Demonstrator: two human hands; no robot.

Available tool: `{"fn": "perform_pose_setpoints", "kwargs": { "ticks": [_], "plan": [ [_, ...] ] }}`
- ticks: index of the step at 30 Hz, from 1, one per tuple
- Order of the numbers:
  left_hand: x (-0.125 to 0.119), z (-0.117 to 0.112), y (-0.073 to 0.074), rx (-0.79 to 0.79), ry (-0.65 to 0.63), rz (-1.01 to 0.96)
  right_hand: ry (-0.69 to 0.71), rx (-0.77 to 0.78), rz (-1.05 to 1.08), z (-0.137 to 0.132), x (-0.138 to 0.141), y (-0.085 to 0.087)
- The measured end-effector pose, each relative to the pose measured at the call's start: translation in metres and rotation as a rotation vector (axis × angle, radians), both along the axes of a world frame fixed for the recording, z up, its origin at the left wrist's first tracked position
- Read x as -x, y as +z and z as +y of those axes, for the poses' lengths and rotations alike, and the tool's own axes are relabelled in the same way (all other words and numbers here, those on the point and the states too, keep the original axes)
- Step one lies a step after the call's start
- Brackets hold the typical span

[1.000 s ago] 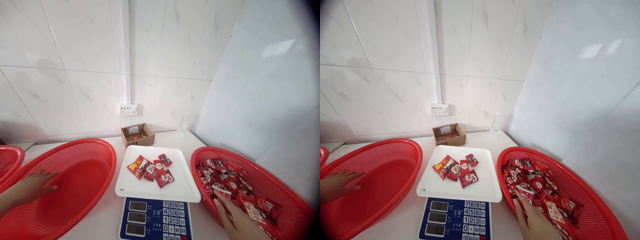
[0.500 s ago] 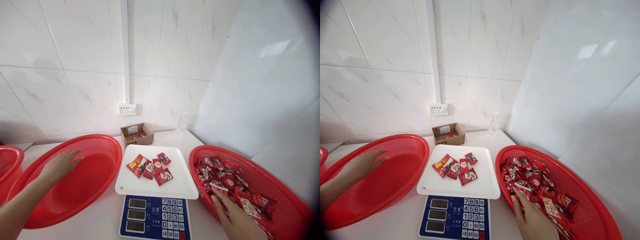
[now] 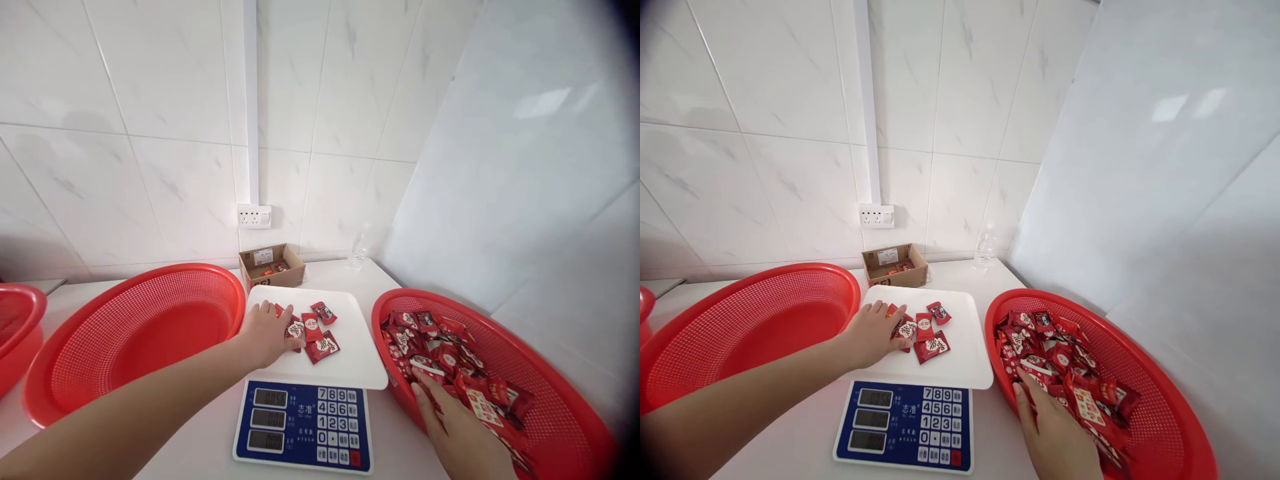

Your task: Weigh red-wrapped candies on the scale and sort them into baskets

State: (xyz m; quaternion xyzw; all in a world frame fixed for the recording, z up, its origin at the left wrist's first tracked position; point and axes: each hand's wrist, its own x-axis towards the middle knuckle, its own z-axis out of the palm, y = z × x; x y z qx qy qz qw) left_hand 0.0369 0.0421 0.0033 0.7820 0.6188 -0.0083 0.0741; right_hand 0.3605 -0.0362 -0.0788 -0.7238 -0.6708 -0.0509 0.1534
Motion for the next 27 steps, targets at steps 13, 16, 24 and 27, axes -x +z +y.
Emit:
{"fn": "perform_pose_setpoints", "kwargs": {
  "ticks": [13,16,24,27],
  "plan": [
    [0.001,0.010,-0.003,0.065,-0.054,-0.242,0.019,0.007,0.011,0.001,0.000,0.001],
    [0.002,0.016,0.000,0.108,-0.016,-0.291,0.006,-0.029,0.002,-0.001,0.006,0.005],
    [-0.007,0.012,0.007,0.097,0.014,-0.296,0.004,-0.043,0.018,-0.002,0.009,0.008],
    [-0.005,0.005,0.014,0.050,-0.018,-0.297,0.009,-0.063,0.005,-0.003,0.010,0.009]
  ]
}}
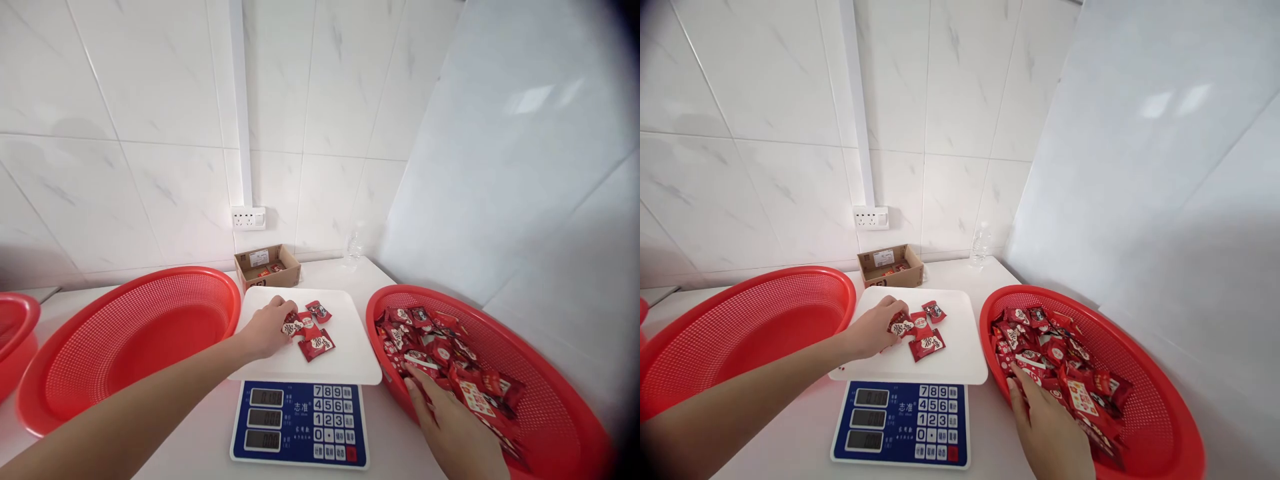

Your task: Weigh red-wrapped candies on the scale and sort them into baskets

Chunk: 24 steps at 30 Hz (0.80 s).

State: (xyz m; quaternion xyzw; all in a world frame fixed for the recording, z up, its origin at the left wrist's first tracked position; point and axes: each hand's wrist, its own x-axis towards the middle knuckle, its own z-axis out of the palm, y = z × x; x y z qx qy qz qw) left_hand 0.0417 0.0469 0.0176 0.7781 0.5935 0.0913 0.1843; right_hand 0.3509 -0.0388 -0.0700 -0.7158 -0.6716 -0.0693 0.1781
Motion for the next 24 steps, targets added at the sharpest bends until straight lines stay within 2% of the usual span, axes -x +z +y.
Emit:
{"fn": "perform_pose_setpoints", "kwargs": {
  "ticks": [3,7,10,12,15,20,24],
  "plan": [
    [0.023,-0.009,0.014,-0.092,0.046,0.022,-0.007,0.014,-0.006,0.000,0.000,-0.001],
    [0.084,-0.024,0.032,-0.186,0.224,0.107,0.012,0.020,-0.013,0.000,-0.004,-0.004],
    [0.120,-0.034,0.034,-0.173,0.329,0.163,0.011,0.040,-0.012,0.001,-0.005,-0.006],
    [0.125,-0.037,0.029,-0.182,0.339,0.185,-0.001,0.045,-0.008,0.002,-0.005,-0.005],
    [0.103,-0.033,0.016,-0.186,0.224,0.189,-0.007,0.047,-0.019,0.002,-0.004,-0.005],
    [0.035,-0.007,-0.005,-0.110,-0.021,0.160,-0.012,-0.012,-0.051,-0.001,0.000,-0.006],
    [-0.007,0.006,-0.016,-0.025,-0.182,0.095,0.013,-0.042,-0.072,-0.002,0.000,-0.008]
  ]
}}
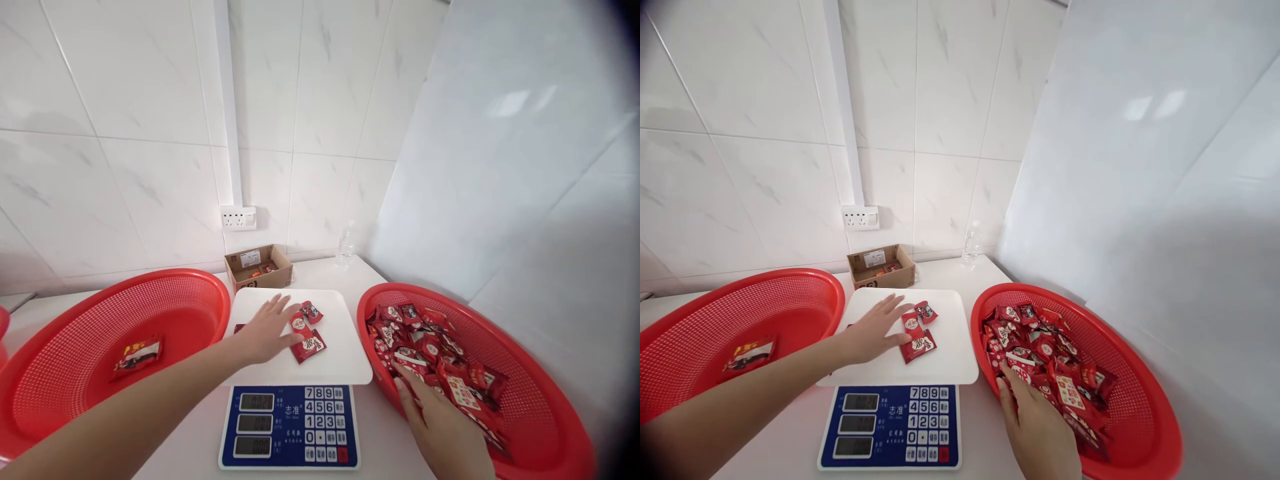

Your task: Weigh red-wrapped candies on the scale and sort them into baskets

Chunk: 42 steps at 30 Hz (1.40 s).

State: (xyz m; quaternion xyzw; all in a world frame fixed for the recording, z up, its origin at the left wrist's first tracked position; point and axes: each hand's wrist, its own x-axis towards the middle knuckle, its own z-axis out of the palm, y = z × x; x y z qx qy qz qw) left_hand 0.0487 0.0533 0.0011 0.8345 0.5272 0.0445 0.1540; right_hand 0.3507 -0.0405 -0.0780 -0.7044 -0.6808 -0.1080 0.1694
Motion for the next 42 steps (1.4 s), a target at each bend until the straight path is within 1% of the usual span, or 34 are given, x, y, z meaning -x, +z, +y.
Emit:
{"fn": "perform_pose_setpoints", "kwargs": {
  "ticks": [3,5,8,10,13,15,17,20,23,26,28,29,32,35,38,40,42],
  "plan": [
    [-0.023,0.002,-0.010,0.077,-0.108,-0.007,0.034,0.004,-0.009,0.001,-0.001,0.000],
    [-0.035,0.003,-0.017,0.099,-0.147,0.002,0.044,0.007,-0.008,0.001,-0.002,0.001],
    [-0.047,0.009,-0.024,0.065,-0.159,-0.001,0.041,0.025,-0.013,0.002,-0.003,0.003],
    [-0.051,0.015,-0.027,0.024,-0.149,-0.017,0.026,0.043,-0.019,0.002,-0.003,0.004],
    [-0.054,0.026,-0.027,-0.038,-0.118,-0.045,0.003,0.052,-0.023,0.002,-0.002,0.005],
    [-0.054,0.030,-0.026,-0.078,-0.105,-0.048,0.014,0.052,-0.022,0.002,-0.002,0.005],
    [-0.056,0.030,-0.025,-0.113,-0.099,-0.033,0.020,0.044,-0.026,0.001,-0.002,0.004],
    [-0.061,0.025,-0.023,-0.144,-0.078,0.006,0.022,0.028,-0.034,0.001,-0.004,0.001],
    [-0.068,0.018,-0.021,-0.128,-0.068,0.015,0.041,0.001,-0.034,0.001,-0.004,0.000],
    [-0.070,0.015,-0.015,-0.068,-0.083,-0.019,0.034,-0.033,-0.041,0.000,-0.004,0.000],
    [-0.061,0.015,-0.007,-0.024,-0.074,-0.049,0.028,-0.049,-0.041,-0.002,-0.002,0.000],
    [-0.053,0.016,-0.001,-0.003,-0.059,-0.061,0.030,-0.052,-0.040,-0.002,-0.002,0.001],
    [-0.017,0.014,0.020,0.071,0.026,-0.048,0.032,-0.049,-0.031,-0.003,0.000,0.001],
    [0.023,0.006,0.036,0.163,0.137,0.060,0.023,-0.042,-0.017,-0.003,-0.001,0.000],
    [0.049,-0.006,0.040,0.242,0.198,0.155,0.002,-0.010,-0.001,-0.002,-0.001,0.002],
    [0.057,-0.012,0.037,0.275,0.202,0.190,-0.023,0.028,0.006,-0.002,0.000,0.003],
    [0.060,-0.015,0.032,0.294,0.194,0.220,-0.041,0.054,0.016,-0.002,0.002,0.005]
  ]
}}
